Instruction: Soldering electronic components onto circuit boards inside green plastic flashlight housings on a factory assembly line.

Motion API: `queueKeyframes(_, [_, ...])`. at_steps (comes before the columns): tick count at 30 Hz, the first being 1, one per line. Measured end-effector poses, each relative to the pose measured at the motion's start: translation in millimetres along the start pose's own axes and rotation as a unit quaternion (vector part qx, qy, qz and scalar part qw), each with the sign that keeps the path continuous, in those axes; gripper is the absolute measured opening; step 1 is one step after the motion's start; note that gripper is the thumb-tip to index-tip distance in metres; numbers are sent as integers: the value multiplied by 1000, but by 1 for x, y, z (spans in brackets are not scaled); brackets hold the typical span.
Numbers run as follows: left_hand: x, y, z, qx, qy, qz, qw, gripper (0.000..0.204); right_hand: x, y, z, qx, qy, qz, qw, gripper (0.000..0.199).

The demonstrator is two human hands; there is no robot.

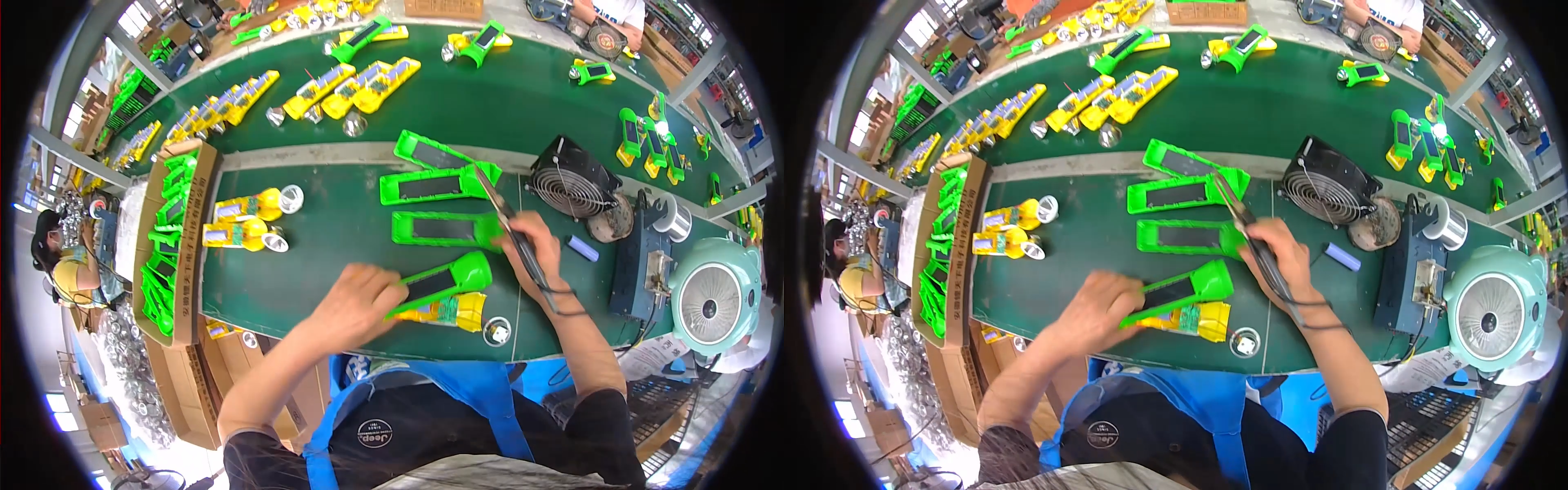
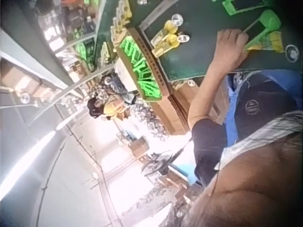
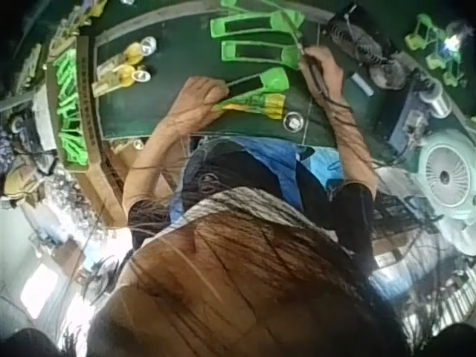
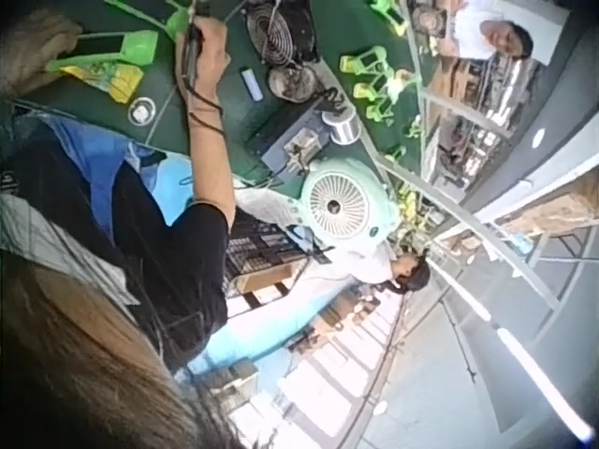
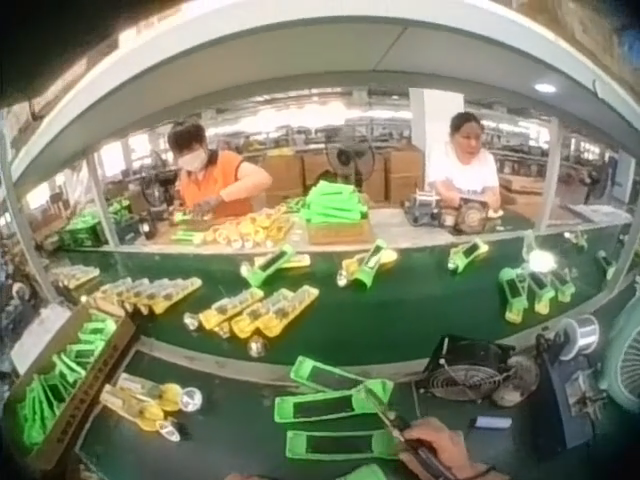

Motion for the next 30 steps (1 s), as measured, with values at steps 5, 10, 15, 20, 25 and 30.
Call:
queueKeyframes(5, [-17,-26,-37,-136,102,-90,981,50,-58,-10,-38,115,79,119,983,33])
queueKeyframes(10, [124,-90,-48,-136,197,-100,966,49,-48,-34,-36,199,164,99,961,40])
queueKeyframes(15, [236,-145,16,-104,198,-193,956,55,-27,-28,-15,31,10,-16,999,36])
queueKeyframes(20, [254,-166,-17,-3,320,-130,938,41,-17,-32,-17,59,-37,-1,998,43])
queueKeyframes(25, [263,-195,-16,344,147,-237,897,49,-29,-24,-18,76,-27,18,997,37])
queueKeyframes(30, [260,-198,-15,331,73,-218,915,57,-26,-27,-16,72,-40,76,994,33])
Point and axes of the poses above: each hand's wrist, its own x-axis towards the middle knuckle, its own z-axis out of the palm, y = z × x, the point moved 3 cm from there along x, towards the middle knuckle, and after that the axes turned 5 degrees about -z, right-handed, at the moved point
